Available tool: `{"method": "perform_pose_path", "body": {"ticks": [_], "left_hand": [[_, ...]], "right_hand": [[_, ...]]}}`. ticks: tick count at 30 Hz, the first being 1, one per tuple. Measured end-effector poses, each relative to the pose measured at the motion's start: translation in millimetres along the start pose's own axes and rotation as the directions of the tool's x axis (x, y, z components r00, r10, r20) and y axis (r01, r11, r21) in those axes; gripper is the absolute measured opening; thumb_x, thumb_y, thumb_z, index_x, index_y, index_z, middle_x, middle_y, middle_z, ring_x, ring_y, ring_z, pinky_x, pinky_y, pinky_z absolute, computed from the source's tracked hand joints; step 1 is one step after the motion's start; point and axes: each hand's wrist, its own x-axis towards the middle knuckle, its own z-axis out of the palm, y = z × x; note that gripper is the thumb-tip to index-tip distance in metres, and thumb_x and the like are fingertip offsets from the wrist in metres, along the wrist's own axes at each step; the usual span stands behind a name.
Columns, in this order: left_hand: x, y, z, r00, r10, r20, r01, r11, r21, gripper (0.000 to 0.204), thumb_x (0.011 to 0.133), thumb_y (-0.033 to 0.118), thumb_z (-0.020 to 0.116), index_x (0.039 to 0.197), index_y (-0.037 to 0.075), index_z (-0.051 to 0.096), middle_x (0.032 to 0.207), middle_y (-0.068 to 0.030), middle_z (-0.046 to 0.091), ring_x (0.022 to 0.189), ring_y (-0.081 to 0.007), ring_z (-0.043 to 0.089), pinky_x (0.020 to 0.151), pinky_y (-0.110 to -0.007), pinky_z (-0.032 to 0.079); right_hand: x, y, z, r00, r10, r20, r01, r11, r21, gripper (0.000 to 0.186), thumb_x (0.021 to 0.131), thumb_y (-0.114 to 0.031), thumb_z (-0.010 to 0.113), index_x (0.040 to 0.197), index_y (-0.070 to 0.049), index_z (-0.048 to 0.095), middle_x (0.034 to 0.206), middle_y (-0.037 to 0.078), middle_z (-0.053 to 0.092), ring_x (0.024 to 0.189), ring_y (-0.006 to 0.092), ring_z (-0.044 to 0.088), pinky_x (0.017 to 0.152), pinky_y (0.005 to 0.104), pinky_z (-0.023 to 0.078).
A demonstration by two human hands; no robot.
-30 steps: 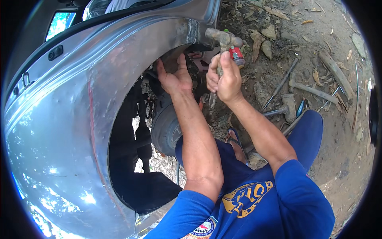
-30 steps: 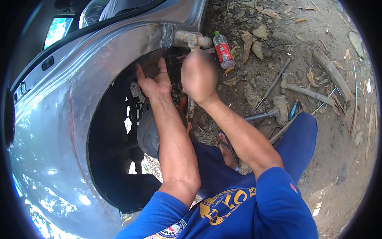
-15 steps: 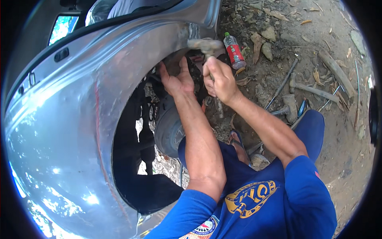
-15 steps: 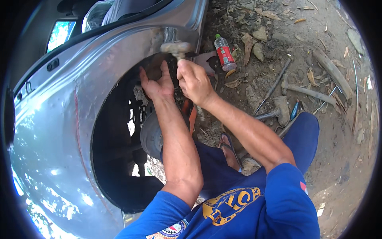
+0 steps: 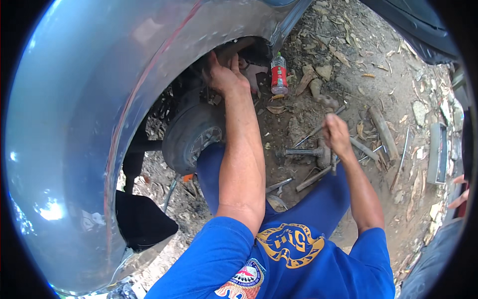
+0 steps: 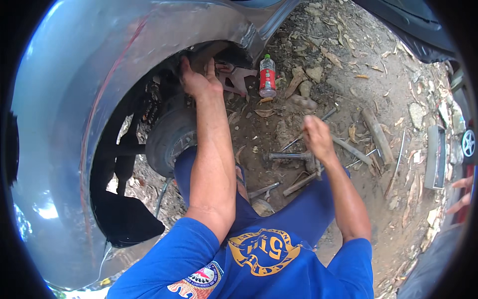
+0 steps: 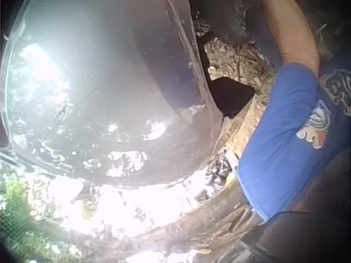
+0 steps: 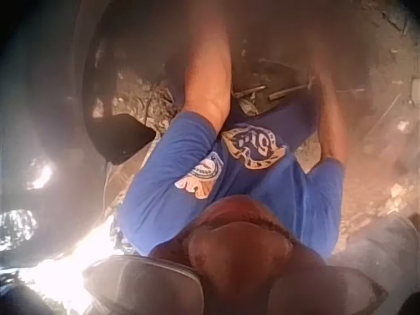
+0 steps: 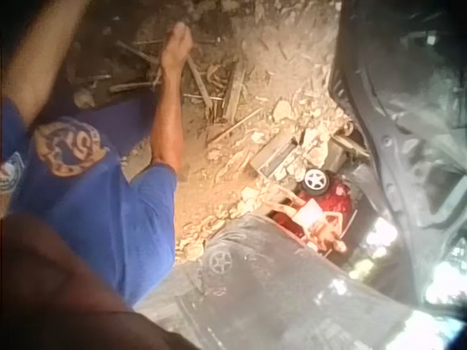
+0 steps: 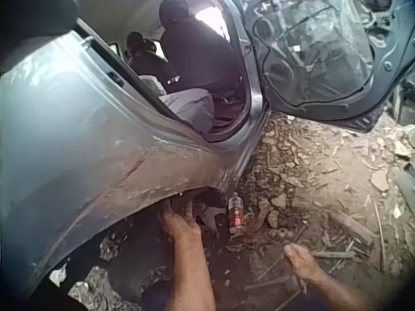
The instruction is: The recorder is using a hammer and screwdriver to repair the inner panel of a car's wheel well.
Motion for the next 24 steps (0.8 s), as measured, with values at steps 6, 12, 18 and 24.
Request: {"method": "perform_pose_path", "body": {"ticks": [6, 12, 18, 24], "left_hand": [[-15.0, 3.9, 6.1, 0.984, 0.014, -0.178, -0.009, 1.0, 0.028, 0.046, 0.081, 0.02, 0.065, 0.119, 0.003, 0.044, 0.107, -0.015, 0.056, 0.092, -0.0269, 0.058, 0.082, -0.045, 0.049], [-19.8, -42.8, -32.2, 0.993, -0.114, 0.024, 0.054, 0.635, 0.771, 0.035, 0.067, 0.018, 0.072, 0.096, 0.004, 0.058, 0.088, -0.0091, 0.061, 0.077, -0.021, 0.061, 0.055, -0.034, 0.051], [-123.8, -96.2, -61.3, 0.591, -0.726, 0.351, -0.415, 0.099, 0.904, 0.059, 0.055, 0.034, 0.075, 0.101, -0.001, 0.063, 0.105, -0.0216, 0.062, 0.103, -0.0301, 0.058, 0.089, -0.033, 0.046], [-246.9, -133.8, -162.8, 0.146, -0.966, -0.215, -0.45, -0.258, 0.855, 0.053, 0.06, 0.024, 0.078, 0.105, 0.003, 0.062, 0.102, -0.0151, 0.063, 0.091, -0.0247, 0.061, 0.073, -0.036, 0.053]], "right_hand": [[-13.9, 18.6, -97.8, 0.976, -0.041, -0.214, -0.064, 0.886, -0.46, 0.043, 0.094, -0.039, 0.046, 0.071, -0.002, 0.052, 0.056, 0.004, 0.045, 0.051, 0.0134, 0.041, 0.049, 0.0294, 0.034], [-89.4, 118.6, -187.9, 0.884, 0.094, -0.457, -0.454, 0.398, -0.797, 0.031, 0.08, -0.028, 0.059, 0.087, 0.002, 0.065, 0.082, 0.026, 0.063, 0.083, 0.0391, 0.062, 0.073, 0.0431, 0.046], [-155.7, 196.9, -243.5, 0.852, 0.067, -0.519, -0.51, 0.322, -0.798, 0.041, 0.071, -0.023, 0.063, 0.103, 0.002, 0.062, 0.096, 0.028, 0.061, 0.093, 0.0389, 0.06, 0.079, 0.0441, 0.046], [-189.0, 192.6, -242.1, 0.836, 0.329, -0.44, -0.549, 0.458, -0.7, 0.046, 0.076, -0.034, 0.059, 0.108, -0.002, 0.06, 0.1, 0.026, 0.061, 0.099, 0.0402, 0.057, 0.084, 0.0439, 0.046]]}}
